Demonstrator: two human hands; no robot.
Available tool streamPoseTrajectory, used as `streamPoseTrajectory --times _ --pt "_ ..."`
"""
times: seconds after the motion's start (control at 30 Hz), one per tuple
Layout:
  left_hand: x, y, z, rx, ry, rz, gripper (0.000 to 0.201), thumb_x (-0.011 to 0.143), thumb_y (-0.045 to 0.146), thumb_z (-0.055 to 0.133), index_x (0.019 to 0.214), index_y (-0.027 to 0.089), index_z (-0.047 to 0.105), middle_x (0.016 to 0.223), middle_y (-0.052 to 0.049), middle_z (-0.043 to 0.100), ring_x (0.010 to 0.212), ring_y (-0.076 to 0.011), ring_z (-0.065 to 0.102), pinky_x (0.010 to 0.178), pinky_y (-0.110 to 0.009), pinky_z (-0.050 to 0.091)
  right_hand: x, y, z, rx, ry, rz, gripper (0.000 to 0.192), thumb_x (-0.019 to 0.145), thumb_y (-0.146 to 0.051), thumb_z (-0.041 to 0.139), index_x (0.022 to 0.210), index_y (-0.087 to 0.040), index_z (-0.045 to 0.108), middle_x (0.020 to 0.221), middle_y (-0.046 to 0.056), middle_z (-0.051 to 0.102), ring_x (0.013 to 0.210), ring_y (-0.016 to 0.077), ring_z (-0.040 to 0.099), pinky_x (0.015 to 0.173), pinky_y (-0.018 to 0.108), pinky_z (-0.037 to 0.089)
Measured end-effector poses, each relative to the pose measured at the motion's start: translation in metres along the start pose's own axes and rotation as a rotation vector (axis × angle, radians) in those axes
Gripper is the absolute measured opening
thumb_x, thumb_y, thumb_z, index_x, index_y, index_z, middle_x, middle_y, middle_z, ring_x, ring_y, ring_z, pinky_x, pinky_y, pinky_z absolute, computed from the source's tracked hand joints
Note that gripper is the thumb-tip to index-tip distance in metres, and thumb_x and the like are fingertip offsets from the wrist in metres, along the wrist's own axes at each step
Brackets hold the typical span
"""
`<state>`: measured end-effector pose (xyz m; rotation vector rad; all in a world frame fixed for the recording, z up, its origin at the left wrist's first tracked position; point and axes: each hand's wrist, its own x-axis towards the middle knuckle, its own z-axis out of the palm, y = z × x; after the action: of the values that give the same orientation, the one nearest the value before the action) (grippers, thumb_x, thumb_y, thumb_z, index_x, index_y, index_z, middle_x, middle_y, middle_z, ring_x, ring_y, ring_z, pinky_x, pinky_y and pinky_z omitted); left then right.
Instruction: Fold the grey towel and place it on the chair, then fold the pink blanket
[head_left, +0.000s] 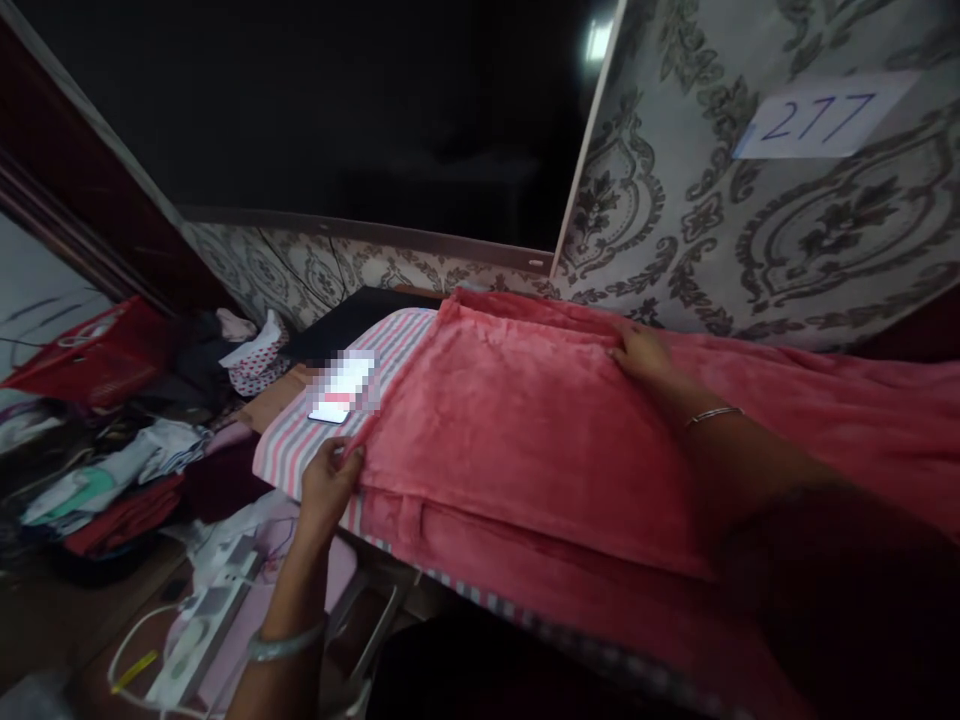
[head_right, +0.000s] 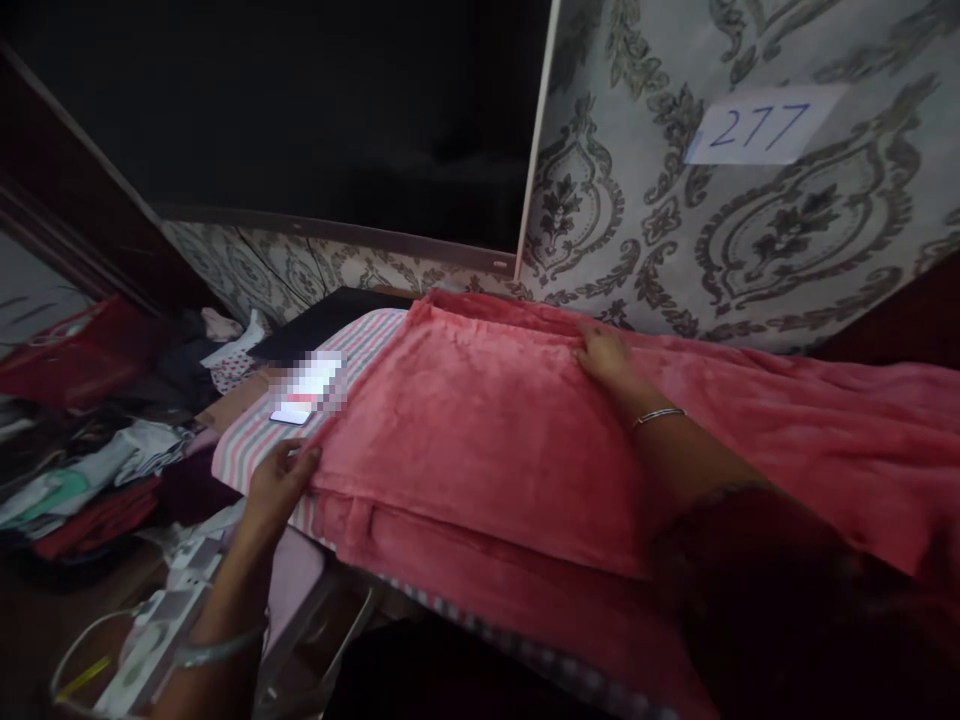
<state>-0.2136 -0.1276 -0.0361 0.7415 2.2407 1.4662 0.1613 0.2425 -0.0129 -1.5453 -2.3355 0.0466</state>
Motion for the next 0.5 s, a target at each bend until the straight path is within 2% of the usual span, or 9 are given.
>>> streamPoseTrajectory --times 0.1,0.23,0.37,0.43,0.5 --pt "0.000 0.003 0.001 -0.044 -0.016 -0.026 0.048 0.057 0.048 0.071 0.093 0.018 0.059 0.059 0.004 0.058 0.049 -0.0118 0.049 0.047 -0.021 0.037 -0.047 0.000 -0.009 0.105 -0.007 -0.179 0.046 0.083 -0.023 0.059 0.128 -0.012 0.061 0.130 0.019 0.061 0.121 0.0325 0.055 0.104 0.049 0.044" --pt "-0.003 0.017 0.000 -0.113 -0.089 -0.087 0.047 0.055 0.045 0.073 0.090 0.018 0.057 0.057 0.007 0.053 0.044 -0.0081 0.044 0.043 -0.019 0.033 -0.150 0.014 -0.030 0.238 -0.066 -0.404 0.037 0.091 -0.034 0.050 0.121 -0.020 0.067 0.127 0.013 0.065 0.120 0.0299 0.058 0.106 0.048 0.044" --pt "-0.003 0.028 -0.003 -0.152 -0.127 -0.119 0.039 0.056 0.040 0.072 0.084 0.018 0.057 0.050 0.010 0.044 0.036 -0.0054 0.035 0.037 -0.018 0.026 -0.253 0.037 -0.060 0.281 -0.101 -0.428 0.041 0.093 -0.044 0.049 0.127 -0.027 0.065 0.132 0.010 0.063 0.120 0.0309 0.059 0.103 0.051 0.048" --pt "-0.002 0.030 -0.003 -0.162 -0.122 -0.111 0.037 0.055 0.036 0.072 0.083 0.018 0.057 0.047 0.011 0.043 0.035 -0.0055 0.034 0.035 -0.017 0.026 -0.289 0.050 -0.071 0.258 -0.097 -0.408 0.042 0.091 -0.046 0.053 0.128 -0.030 0.064 0.133 0.010 0.062 0.121 0.0323 0.058 0.103 0.053 0.048" --pt "-0.001 0.030 -0.002 -0.165 -0.120 -0.103 0.035 0.055 0.034 0.072 0.082 0.018 0.057 0.046 0.011 0.043 0.034 -0.0056 0.034 0.035 -0.017 0.028 -0.312 0.063 -0.075 0.223 -0.064 -0.379 0.040 0.090 -0.046 0.054 0.126 -0.032 0.065 0.131 0.009 0.063 0.120 0.0328 0.058 0.103 0.055 0.047"
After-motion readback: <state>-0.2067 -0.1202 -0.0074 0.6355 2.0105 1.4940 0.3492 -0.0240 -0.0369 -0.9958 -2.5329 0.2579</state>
